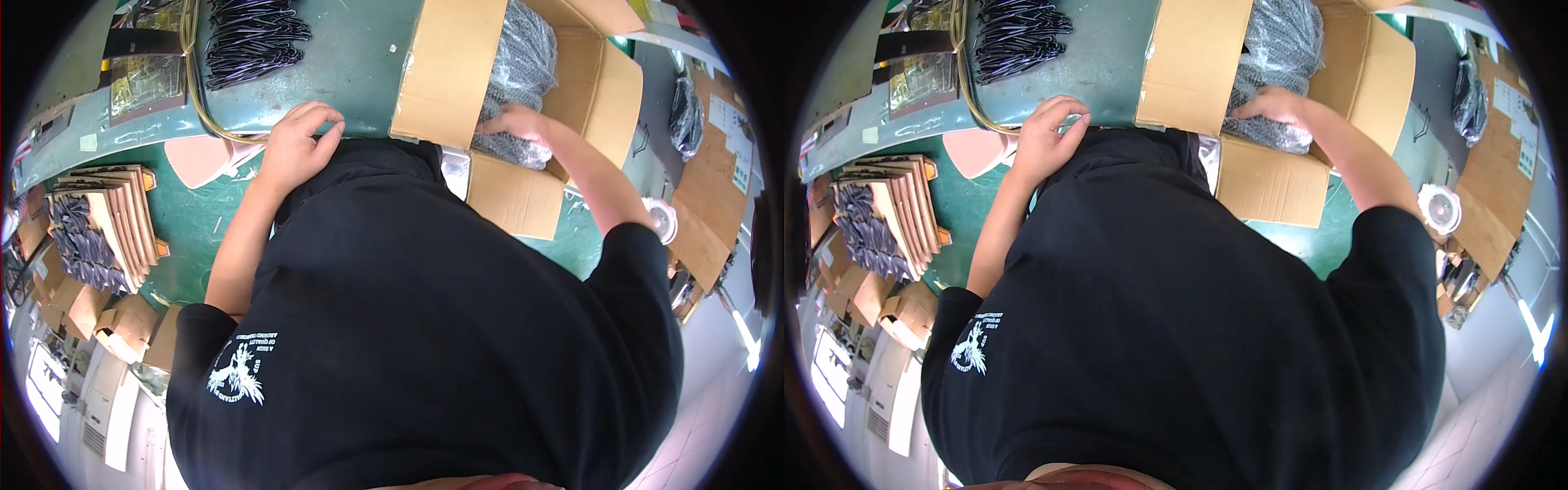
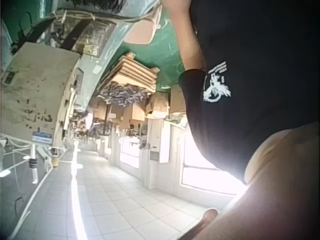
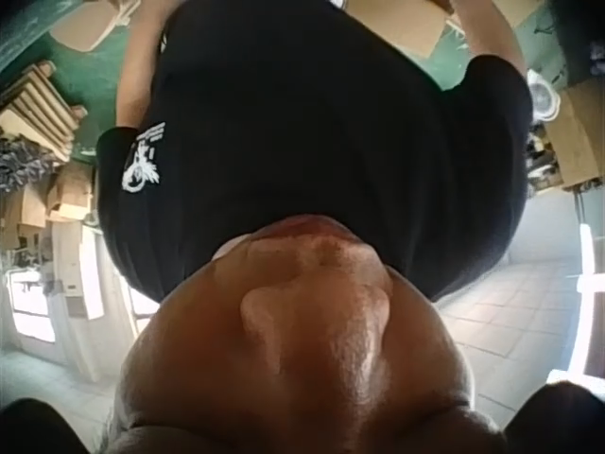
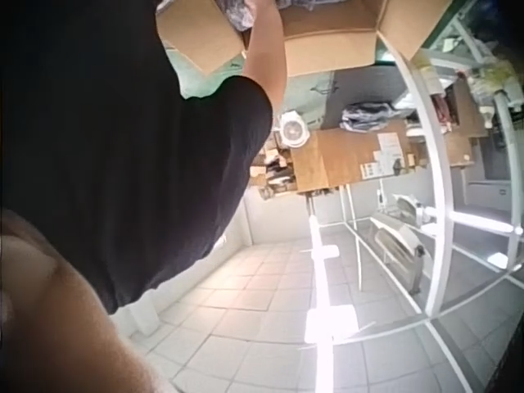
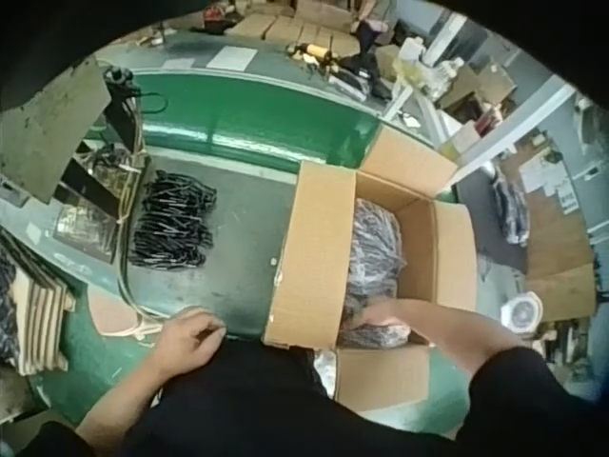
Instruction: Unpack bicycle saddles from a cardboard box using a utility knife and organize them on a workbench.
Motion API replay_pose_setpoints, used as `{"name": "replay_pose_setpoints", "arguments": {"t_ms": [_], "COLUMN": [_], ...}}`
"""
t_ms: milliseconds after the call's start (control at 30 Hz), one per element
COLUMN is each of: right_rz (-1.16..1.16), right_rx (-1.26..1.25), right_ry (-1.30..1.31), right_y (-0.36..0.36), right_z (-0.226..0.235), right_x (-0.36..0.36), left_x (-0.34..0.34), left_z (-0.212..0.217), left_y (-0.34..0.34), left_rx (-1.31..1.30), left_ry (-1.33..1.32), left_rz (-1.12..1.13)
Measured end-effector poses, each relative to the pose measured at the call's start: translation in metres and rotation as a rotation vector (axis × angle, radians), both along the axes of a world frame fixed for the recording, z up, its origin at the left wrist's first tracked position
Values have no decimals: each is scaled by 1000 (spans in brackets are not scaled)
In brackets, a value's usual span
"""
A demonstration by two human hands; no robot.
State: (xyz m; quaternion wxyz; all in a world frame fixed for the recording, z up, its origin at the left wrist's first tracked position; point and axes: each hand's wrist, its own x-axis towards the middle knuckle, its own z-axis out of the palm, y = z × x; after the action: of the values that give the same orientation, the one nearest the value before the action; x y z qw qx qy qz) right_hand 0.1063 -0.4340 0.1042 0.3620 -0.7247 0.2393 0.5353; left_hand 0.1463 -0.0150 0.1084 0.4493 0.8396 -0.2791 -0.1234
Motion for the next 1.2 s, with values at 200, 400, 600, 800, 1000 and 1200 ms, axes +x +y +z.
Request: {"name": "replay_pose_setpoints", "arguments": {"t_ms": [200,400,600,800,1000,1200], "right_rz": [-104,-517,-919,-1141,-1114,-770], "right_rx": [-65,146,344,571,565,477], "right_ry": [-90,-58,-367,-547,-737,-848], "right_y": [-8,-30,12,74,137,175], "right_z": [44,102,146,133,116,118], "right_x": [-8,-49,-97,-113,-79,-24], "left_x": [11,25,34,43,42,57], "left_z": [11,29,37,62,99,92], "left_y": [-14,-34,-74,-101,-83,-51], "left_rx": [-19,-125,-365,-436,-763,-879], "left_ry": [14,91,433,611,969,1311], "left_rz": [-96,-166,-193,-243,258,235]}}
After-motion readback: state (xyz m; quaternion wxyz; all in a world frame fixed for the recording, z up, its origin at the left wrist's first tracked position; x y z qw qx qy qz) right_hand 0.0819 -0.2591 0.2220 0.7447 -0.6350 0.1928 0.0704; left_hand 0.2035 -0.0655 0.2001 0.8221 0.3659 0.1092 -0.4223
